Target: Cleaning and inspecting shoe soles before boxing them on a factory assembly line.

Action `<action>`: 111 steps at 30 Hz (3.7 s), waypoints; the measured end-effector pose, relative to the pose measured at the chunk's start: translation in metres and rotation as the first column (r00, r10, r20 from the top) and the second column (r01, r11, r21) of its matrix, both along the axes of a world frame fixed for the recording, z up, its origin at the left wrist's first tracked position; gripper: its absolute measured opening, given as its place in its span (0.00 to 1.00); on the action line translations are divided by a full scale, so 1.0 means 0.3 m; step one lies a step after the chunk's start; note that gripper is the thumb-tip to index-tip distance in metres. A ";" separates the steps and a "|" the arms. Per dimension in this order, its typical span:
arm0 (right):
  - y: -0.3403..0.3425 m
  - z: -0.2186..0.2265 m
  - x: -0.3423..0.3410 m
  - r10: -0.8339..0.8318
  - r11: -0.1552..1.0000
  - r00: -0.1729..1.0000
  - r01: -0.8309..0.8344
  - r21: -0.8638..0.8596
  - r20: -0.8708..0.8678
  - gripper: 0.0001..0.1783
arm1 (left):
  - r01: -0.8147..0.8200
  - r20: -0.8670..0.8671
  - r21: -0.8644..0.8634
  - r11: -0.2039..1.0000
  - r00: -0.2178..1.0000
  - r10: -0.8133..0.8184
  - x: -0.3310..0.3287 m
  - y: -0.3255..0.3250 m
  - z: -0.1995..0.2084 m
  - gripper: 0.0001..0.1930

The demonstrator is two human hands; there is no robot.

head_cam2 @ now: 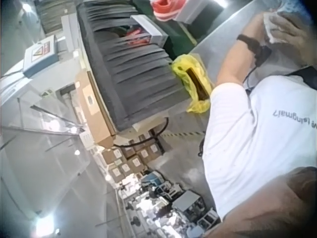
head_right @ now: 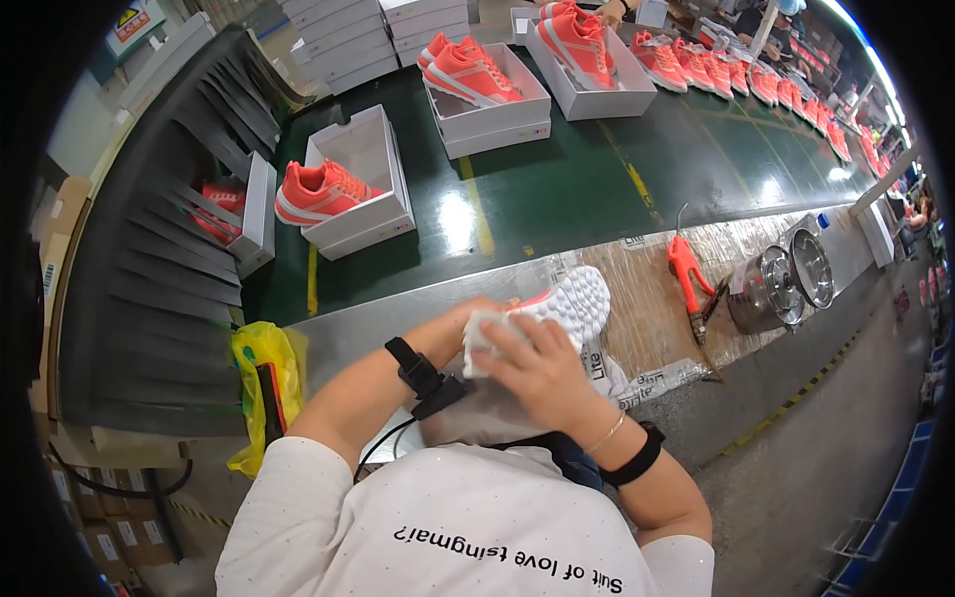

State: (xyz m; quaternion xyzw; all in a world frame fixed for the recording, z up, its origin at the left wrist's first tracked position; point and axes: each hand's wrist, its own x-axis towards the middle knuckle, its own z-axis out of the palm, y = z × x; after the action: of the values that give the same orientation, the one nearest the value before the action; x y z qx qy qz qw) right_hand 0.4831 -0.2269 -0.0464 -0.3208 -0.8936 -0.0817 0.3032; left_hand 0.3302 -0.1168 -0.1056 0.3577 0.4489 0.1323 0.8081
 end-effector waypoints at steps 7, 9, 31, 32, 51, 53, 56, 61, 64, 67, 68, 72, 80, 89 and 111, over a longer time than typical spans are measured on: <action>0.074 0.060 0.034 -0.226 0.972 0.973 0.222 -0.082 -0.042 0.24 | -0.034 0.134 -0.062 0.997 0.990 0.042 0.012 -0.004 -0.044 0.14; 0.039 0.075 0.025 -0.213 0.976 0.976 0.210 -0.056 -0.055 0.24 | 0.027 0.191 -0.062 0.998 0.981 -0.015 -0.006 0.013 -0.085 0.15; -0.053 -0.057 0.196 -0.442 0.874 0.822 0.305 -0.378 -0.360 0.31 | -0.211 -0.159 0.381 0.900 0.944 0.289 -0.143 0.068 0.171 0.20; -0.069 -0.053 0.199 -0.472 0.856 0.811 0.329 -0.399 -0.345 0.30 | -0.144 -0.222 0.570 0.809 0.921 0.321 -0.190 0.109 0.231 0.19; 0.014 -0.079 0.098 -0.532 0.802 0.805 0.380 -0.460 -0.263 0.26 | 0.788 -0.675 0.519 0.331 0.141 0.724 -1.098 0.581 0.396 0.18; 0.032 -0.066 0.094 -0.541 0.796 0.800 0.389 -0.464 -0.258 0.26 | 0.748 -0.714 0.499 0.438 0.068 0.697 -1.007 0.576 0.468 0.18; 0.053 -0.060 0.095 -0.524 0.800 0.805 0.353 -0.485 -0.279 0.26 | 0.746 -0.593 0.608 0.273 0.197 0.781 -0.845 0.446 0.557 0.20; 0.098 -0.066 0.071 -0.501 0.814 0.805 0.313 -0.490 -0.318 0.28 | 0.762 -0.450 0.612 -0.209 0.554 0.701 -0.715 0.282 0.237 0.32; 0.116 -0.067 0.072 -0.449 0.841 0.840 0.281 -0.463 -0.304 0.28 | 0.886 -0.622 0.451 -0.105 0.396 0.675 -0.812 0.308 0.143 0.33; 0.115 -0.087 0.104 -0.467 0.828 0.812 0.263 -0.495 -0.350 0.28 | 0.912 -0.628 0.408 -0.026 0.301 0.717 -0.893 0.401 0.133 0.35; 0.111 -0.100 0.126 -0.500 0.819 0.788 0.296 -0.491 -0.359 0.27 | 0.918 -0.634 0.396 0.010 0.266 0.726 -0.926 0.426 0.139 0.33; 0.104 -0.235 0.238 -0.570 0.792 0.606 0.227 -0.566 -0.554 0.27 | 0.902 -0.636 0.275 0.332 -0.089 0.767 -1.004 0.538 0.139 0.22; 0.152 -0.307 0.373 -0.729 0.659 -0.260 -0.516 -0.547 -0.633 0.22 | 0.818 -0.526 0.569 -0.083 0.439 0.728 -0.543 0.681 0.328 0.31; 0.128 -0.362 0.376 -0.698 0.695 -0.315 -0.515 -0.502 -0.643 0.19 | 0.722 -0.517 0.683 0.110 0.371 0.771 -0.307 0.840 0.150 0.20; 0.162 0.041 0.429 -0.677 0.687 -0.249 -0.552 -0.473 -0.692 0.17 | 0.837 -0.526 0.513 -0.191 0.483 0.701 -0.579 0.678 0.410 0.44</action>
State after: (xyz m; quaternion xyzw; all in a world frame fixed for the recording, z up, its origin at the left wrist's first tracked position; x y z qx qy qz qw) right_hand 0.6119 -0.1783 -0.0342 -0.3932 -0.1939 0.5428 0.7163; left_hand 0.1567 0.0866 0.0174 0.8650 0.4481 0.1465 -0.1715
